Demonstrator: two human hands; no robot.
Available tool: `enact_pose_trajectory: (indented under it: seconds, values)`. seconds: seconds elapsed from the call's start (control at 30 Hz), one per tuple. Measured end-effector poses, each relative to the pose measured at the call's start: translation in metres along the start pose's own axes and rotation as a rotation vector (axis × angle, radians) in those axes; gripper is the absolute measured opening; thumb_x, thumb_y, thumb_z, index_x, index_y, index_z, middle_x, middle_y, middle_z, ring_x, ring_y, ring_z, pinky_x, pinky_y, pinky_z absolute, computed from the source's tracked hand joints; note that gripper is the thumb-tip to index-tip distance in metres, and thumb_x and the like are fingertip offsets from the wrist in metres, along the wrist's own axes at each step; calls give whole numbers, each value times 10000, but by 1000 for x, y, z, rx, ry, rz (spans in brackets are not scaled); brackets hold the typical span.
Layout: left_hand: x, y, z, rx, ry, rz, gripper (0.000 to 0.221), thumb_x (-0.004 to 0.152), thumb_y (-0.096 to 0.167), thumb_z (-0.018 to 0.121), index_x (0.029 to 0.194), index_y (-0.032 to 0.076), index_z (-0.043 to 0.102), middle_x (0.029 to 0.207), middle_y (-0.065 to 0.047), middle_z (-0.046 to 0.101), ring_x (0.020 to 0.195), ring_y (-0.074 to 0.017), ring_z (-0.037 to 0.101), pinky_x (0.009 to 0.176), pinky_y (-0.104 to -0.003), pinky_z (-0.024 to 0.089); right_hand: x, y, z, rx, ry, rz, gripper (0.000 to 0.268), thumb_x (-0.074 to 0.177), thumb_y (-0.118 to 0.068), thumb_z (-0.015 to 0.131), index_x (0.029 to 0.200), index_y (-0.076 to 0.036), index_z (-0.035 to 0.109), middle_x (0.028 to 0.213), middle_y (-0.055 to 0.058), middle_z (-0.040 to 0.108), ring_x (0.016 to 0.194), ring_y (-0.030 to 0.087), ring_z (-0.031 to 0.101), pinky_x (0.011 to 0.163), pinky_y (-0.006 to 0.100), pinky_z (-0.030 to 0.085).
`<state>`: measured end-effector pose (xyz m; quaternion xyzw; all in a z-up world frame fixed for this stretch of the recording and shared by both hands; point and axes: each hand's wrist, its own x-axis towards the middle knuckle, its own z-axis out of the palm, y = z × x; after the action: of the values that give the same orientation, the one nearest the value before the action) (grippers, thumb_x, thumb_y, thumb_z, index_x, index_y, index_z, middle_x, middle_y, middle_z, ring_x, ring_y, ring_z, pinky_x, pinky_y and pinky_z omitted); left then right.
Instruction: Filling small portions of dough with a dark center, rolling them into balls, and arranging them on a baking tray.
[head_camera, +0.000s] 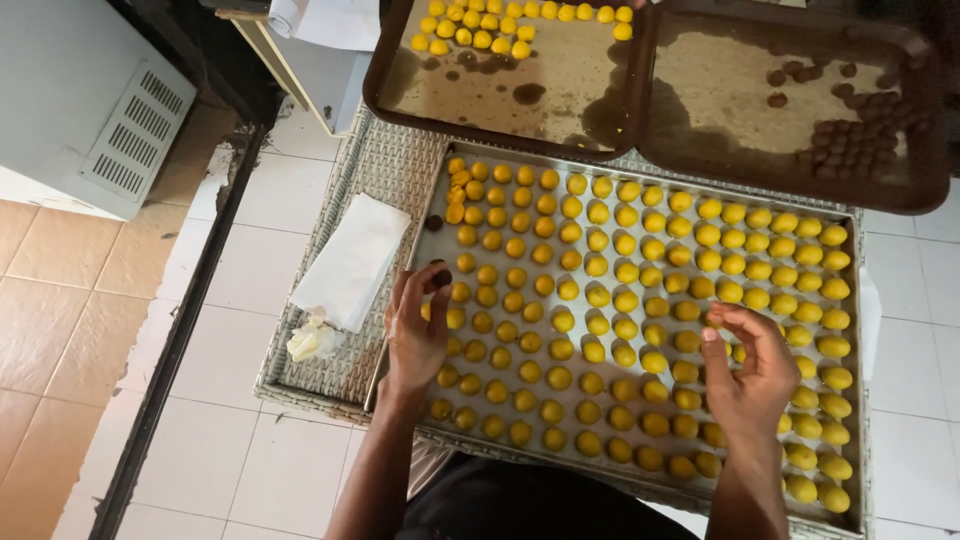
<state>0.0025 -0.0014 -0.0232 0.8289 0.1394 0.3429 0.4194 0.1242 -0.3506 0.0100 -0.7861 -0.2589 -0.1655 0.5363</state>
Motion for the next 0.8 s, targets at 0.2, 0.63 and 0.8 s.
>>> enact_pose_trajectory:
  seconds: [0.2,0.63,0.8]
  values:
    - [3,1,5,-17,76,212,179,1033,65,602,1208,26,595,1216,-156,554,1138,-321,593,934,-440,542,1,-7,2,-56,-5,-3,302,1044,-75,667,1272,92,561,1169,243,693,1155,346,691,1060,449,563]
    - [-1,3,10,82,36,294,213,1094,168,524,1238,20,575,1450,-216,524,1303,-364,576,1020,-499,565,4,-10,12,-99,-246,120,283,948,-20,684,1212,61,618,1377,294,613,1158,357,684,886,370,641]
    - [-3,1,15,117,50,318,258,1099,174,559,1312,29,561,1570,-206,442,1427,-391,508,1125,-525,539,2,-12,16,-172,-351,136,350,970,-201,676,1266,-20,625,1215,146,748,1074,280,752,952,398,626]
